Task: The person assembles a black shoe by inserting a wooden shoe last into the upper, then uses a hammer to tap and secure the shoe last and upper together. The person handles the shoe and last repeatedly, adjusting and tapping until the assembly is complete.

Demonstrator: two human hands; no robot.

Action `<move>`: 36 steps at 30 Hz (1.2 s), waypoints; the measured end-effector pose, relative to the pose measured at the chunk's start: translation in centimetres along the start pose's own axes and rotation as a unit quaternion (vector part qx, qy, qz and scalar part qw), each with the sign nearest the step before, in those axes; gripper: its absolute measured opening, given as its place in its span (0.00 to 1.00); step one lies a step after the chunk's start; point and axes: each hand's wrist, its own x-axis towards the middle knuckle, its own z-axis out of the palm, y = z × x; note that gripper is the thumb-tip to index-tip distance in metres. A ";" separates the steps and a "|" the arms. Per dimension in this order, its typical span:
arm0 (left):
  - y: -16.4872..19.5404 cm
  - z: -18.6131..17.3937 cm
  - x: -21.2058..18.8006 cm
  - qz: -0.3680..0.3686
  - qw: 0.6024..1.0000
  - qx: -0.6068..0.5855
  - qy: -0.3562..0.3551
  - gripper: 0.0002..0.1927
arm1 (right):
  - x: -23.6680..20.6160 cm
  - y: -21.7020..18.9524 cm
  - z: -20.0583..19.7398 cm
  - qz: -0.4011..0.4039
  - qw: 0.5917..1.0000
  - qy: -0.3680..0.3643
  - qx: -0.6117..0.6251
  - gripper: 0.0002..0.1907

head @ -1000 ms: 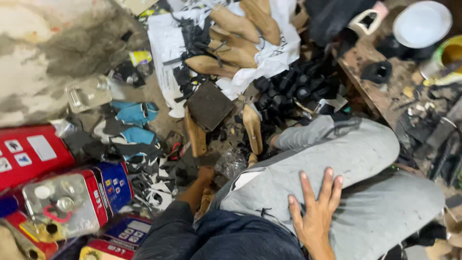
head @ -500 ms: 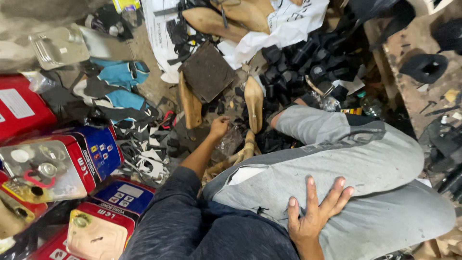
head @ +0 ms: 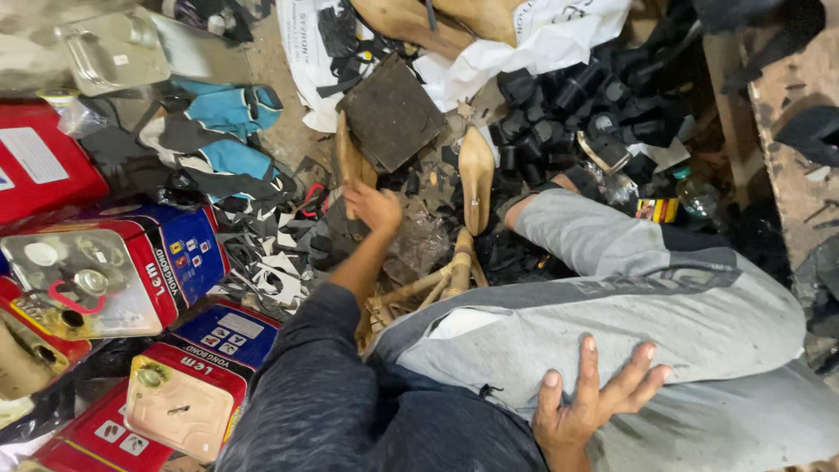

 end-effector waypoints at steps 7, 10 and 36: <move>-1.9 -1.1 9.4 -0.087 0.979 -0.128 -0.129 0.42 | 0.6 -0.9 1.3 -0.001 1.000 0.019 -0.024 0.27; -1.0 -0.7 9.0 -0.032 0.984 -0.162 -0.073 0.45 | 1.1 -1.2 1.6 0.015 0.999 0.020 -0.033 0.27; -0.5 0.2 3.5 -0.185 0.929 -0.319 0.018 0.34 | 0.3 -1.8 1.6 -0.012 0.999 -0.001 -0.030 0.26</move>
